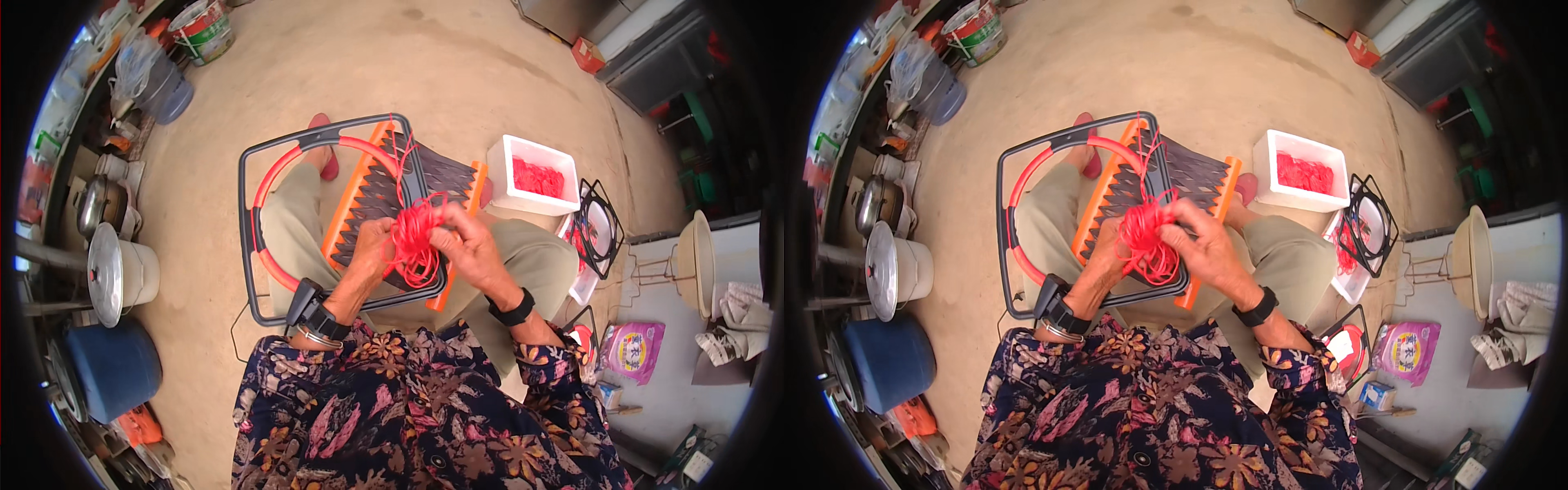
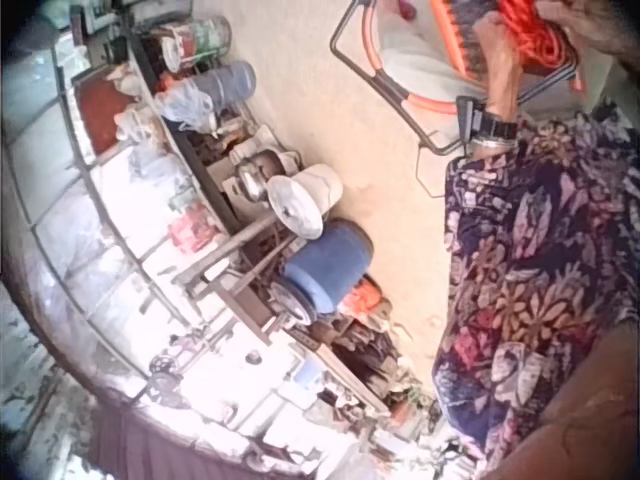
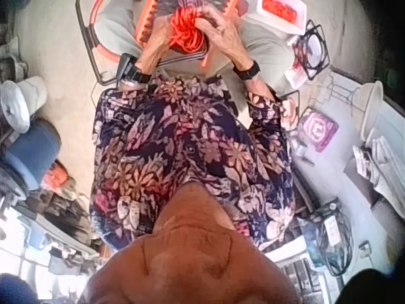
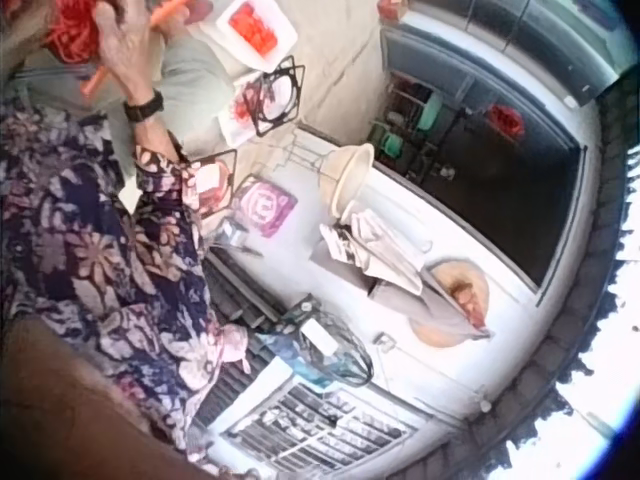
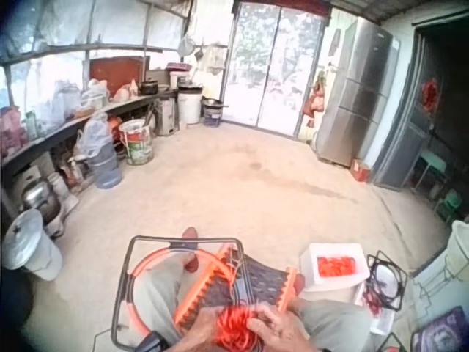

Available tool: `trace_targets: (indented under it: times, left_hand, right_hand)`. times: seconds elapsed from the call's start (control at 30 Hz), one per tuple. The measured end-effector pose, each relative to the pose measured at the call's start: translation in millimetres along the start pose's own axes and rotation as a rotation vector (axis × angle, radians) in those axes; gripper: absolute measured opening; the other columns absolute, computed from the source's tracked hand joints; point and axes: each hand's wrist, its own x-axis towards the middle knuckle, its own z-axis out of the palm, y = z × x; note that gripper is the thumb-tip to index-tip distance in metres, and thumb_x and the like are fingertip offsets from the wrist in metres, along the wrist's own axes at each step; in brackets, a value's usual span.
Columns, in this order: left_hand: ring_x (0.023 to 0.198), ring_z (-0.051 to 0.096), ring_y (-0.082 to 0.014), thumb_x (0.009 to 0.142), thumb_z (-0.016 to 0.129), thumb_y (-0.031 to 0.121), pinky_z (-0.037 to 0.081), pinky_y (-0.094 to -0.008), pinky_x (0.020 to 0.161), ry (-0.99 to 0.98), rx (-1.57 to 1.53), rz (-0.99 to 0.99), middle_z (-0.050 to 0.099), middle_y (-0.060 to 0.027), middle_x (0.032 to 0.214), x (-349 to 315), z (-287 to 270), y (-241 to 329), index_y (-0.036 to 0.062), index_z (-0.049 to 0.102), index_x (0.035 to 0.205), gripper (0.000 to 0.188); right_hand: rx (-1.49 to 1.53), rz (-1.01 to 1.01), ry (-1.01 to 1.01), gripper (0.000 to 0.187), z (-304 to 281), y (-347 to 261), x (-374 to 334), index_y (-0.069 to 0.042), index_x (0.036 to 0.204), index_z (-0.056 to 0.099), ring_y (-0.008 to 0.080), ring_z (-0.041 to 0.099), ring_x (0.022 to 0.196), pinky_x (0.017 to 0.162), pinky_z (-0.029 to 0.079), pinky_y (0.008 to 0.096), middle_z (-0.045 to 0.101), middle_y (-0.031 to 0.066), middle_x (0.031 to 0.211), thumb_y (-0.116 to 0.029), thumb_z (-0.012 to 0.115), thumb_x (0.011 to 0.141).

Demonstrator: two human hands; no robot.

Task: Wrapping and weaving red plastic ribbon around a furniture frame component.

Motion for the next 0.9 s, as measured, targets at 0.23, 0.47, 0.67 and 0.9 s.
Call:
trace_targets:
  times: [0.23,0.47,0.67,0.9]
  left_hand:
    - [0.041,0.052,-0.013,0.091,0.056,0.01,0.035,-0.0245,0.032,-0.112,0.053,-0.129,0.061,-0.0095,0.064,-22,5,8,-0.0027,0.056,0.086,0.013]
    - [0.037,0.047,-0.0094,0.092,0.056,0.011,0.031,-0.0237,0.031,-0.008,0.097,-0.129,0.058,-0.0047,0.059,-36,5,-12,0.0008,0.055,0.083,0.013]
    - [0.037,0.047,-0.01,0.092,0.055,0.009,0.032,-0.0238,0.032,0.103,0.183,-0.148,0.059,-0.0057,0.06,-24,-15,-34,0.001,0.054,0.08,0.014]
    - [0.041,0.05,-0.0095,0.089,0.057,0.007,0.038,-0.0281,0.038,0.129,0.28,0.007,0.058,-0.0042,0.057,-30,-2,-57,-0.0009,0.056,0.079,0.013]
  right_hand:
    - [0.296,0.09,0.194,0.018,2,5,-14,-0.005,0.109,0.05,0.0031,0.052,0.077,0.066,0.043,0.0194,0.057,-0.0021,0.085,-0.019,0.052,0.099]
    - [0.107,0.134,0.169,0.012,-3,23,6,-0.003,0.093,0.056,0.0034,0.046,0.073,0.064,0.04,0.0211,0.052,-0.0052,0.08,-0.015,0.055,0.095]
    - [-0.21,0.175,0.043,0.019,-63,48,8,-0.005,0.095,0.065,0.0057,0.056,0.078,0.071,0.046,0.0237,0.062,-0.0017,0.084,-0.019,0.053,0.094]
    - [-0.388,0.387,0.139,0.028,-42,48,119,0.0,0.09,0.063,0.0107,0.052,0.052,0.049,0.043,0.0248,0.06,0.003,0.069,-0.028,0.059,0.093]
